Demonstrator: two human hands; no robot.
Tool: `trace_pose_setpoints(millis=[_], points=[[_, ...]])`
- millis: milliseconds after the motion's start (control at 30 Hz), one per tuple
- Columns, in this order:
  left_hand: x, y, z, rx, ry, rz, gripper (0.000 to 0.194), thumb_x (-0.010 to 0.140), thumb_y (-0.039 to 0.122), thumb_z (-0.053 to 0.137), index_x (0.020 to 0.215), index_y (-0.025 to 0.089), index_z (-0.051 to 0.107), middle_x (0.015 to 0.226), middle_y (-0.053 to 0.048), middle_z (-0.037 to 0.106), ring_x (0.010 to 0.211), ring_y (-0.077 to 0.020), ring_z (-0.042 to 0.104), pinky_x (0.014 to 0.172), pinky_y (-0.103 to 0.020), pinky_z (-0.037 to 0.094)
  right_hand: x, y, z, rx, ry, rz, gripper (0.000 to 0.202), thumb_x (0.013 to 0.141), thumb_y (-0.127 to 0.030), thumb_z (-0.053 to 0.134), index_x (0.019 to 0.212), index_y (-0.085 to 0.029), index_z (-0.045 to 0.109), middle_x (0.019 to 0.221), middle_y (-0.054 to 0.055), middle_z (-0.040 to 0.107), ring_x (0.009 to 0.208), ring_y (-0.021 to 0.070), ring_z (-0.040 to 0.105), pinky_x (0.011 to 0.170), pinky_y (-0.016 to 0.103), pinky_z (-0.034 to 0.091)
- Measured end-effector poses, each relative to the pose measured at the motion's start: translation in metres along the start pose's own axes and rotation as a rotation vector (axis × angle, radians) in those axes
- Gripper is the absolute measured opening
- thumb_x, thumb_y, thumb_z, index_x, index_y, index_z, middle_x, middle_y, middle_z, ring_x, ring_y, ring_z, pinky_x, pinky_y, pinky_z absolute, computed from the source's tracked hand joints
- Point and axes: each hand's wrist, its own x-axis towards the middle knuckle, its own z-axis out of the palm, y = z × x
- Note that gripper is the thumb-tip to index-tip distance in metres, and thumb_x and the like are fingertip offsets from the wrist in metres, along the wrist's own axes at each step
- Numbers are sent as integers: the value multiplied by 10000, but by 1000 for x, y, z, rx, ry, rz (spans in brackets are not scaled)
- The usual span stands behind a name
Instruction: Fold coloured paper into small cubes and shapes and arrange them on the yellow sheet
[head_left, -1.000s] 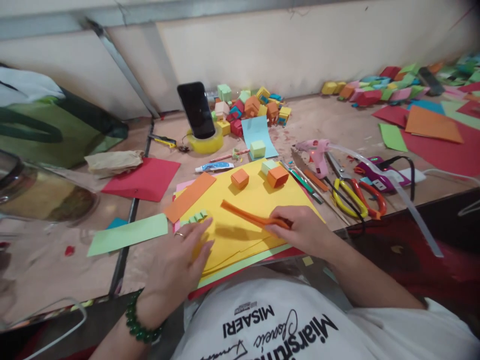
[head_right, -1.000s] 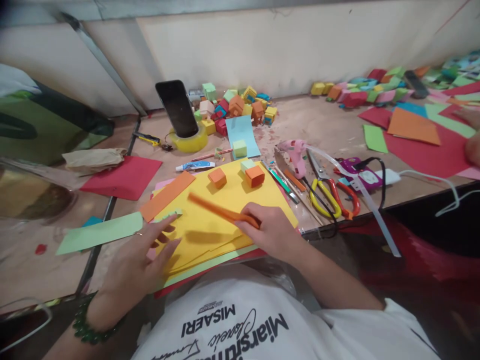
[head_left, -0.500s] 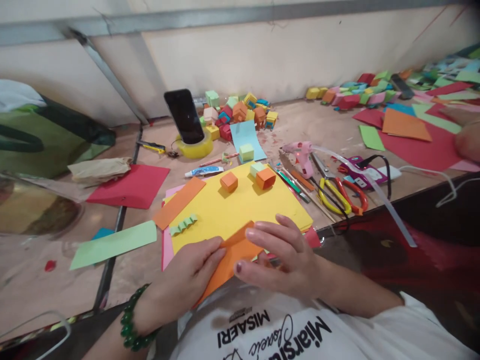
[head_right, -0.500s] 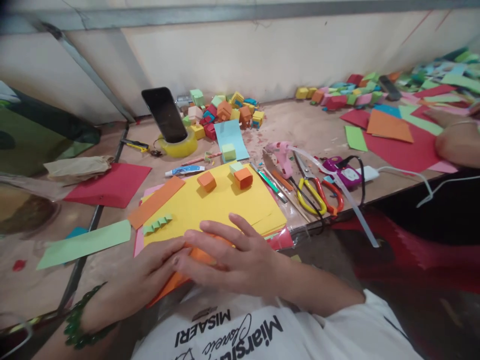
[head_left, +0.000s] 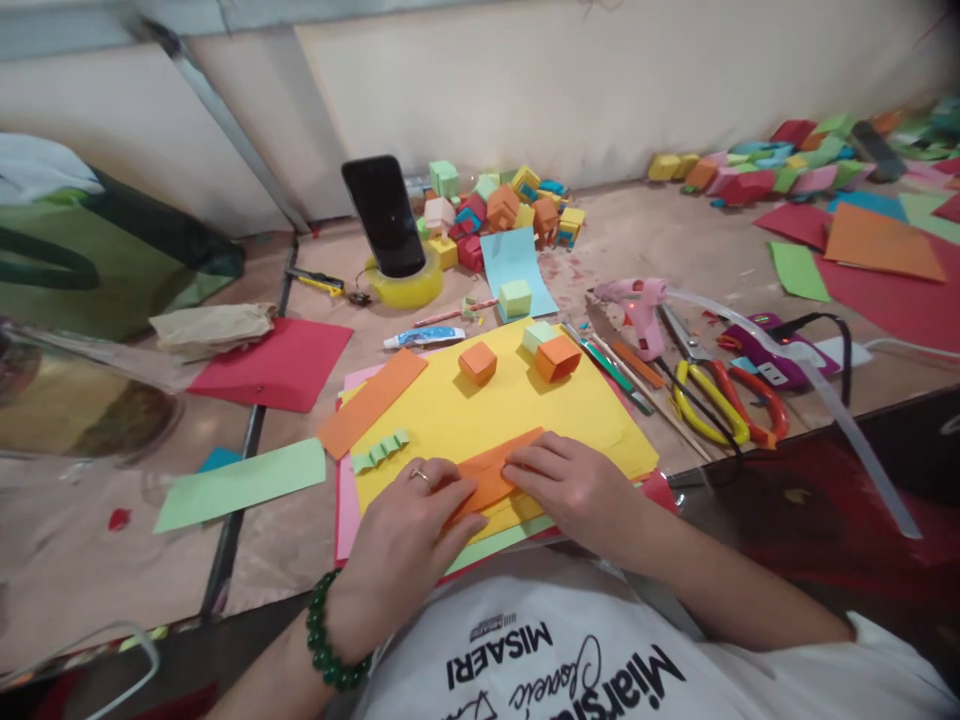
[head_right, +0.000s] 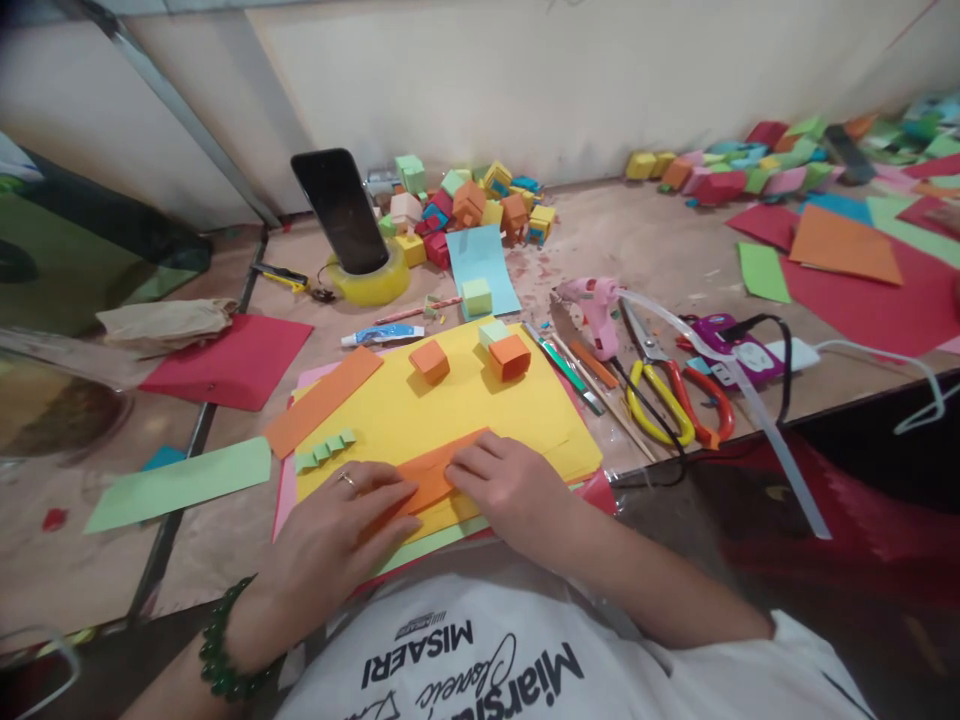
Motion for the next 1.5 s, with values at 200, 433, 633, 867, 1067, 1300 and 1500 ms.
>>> trace_pose_setpoints(millis=[200, 433, 633, 867, 1067, 1300, 1500], points=[[-5, -1, 2, -25, 89, -37, 292, 941, 230, 398, 826, 203, 665, 832, -35, 661, 743, -166, 597, 640, -282, 497, 2, 4, -10, 180, -38, 132, 250, 948, -151, 423, 975, -165, 671, 952, 80, 688, 842, 168, 565, 697, 301, 533], [-3, -8, 2, -66, 54, -197, 275, 913, 247, 429, 696, 190, 587, 817, -38, 606, 695, -147, 612, 545, -241, 478, 4, 12, -15, 285, -60, 367, 214, 944, -264, 484, 815, -166, 624, 803, 55, 625, 786, 164, 555, 686, 299, 496], [0, -10, 3, -77, 77, -253, 277, 897, 250, 436, 649, 184, 539, 854, -51, 590, 717, -150, 626, 548, -239, 486, 7, 12, -13, 267, -87, 463, 165, 928, -240, 499, 794, -175, 572, 807, 52, 592, 763, 161, 555, 655, 280, 470], [2, -13, 6, -55, 97, -231, 292, 892, 269, 435, 636, 185, 548, 841, -51, 588, 676, -142, 611, 517, -230, 473, 7, 13, -9, 240, -38, 487, 129, 899, -210, 530, 774, -179, 531, 786, 39, 566, 723, 151, 544, 618, 258, 458], [1, -14, 8, -44, 91, -238, 272, 880, 257, 448, 638, 184, 547, 851, -48, 581, 636, -124, 591, 505, -213, 470, 7, 13, -8, 239, -34, 474, 124, 889, -189, 537, 765, -180, 528, 779, 37, 564, 709, 147, 551, 596, 258, 470], [-1, -12, 3, 209, -80, -116, 327, 842, 96, 432, 1032, 261, 642, 1035, -60, 586, 709, -142, 567, 533, -211, 462, 1, 12, -4, 199, 44, 464, 129, 891, -119, 476, 987, -199, 505, 964, 83, 562, 900, 195, 592, 738, 335, 544], [-10, -9, 1, 366, -17, 194, 388, 828, 42, 428, 1131, 183, 624, 1036, -115, 614, 836, -231, 529, 711, -363, 501, -8, 14, -6, 145, 36, 436, 127, 880, -128, 509, 990, -190, 525, 1036, 109, 553, 986, 221, 566, 817, 382, 537]])
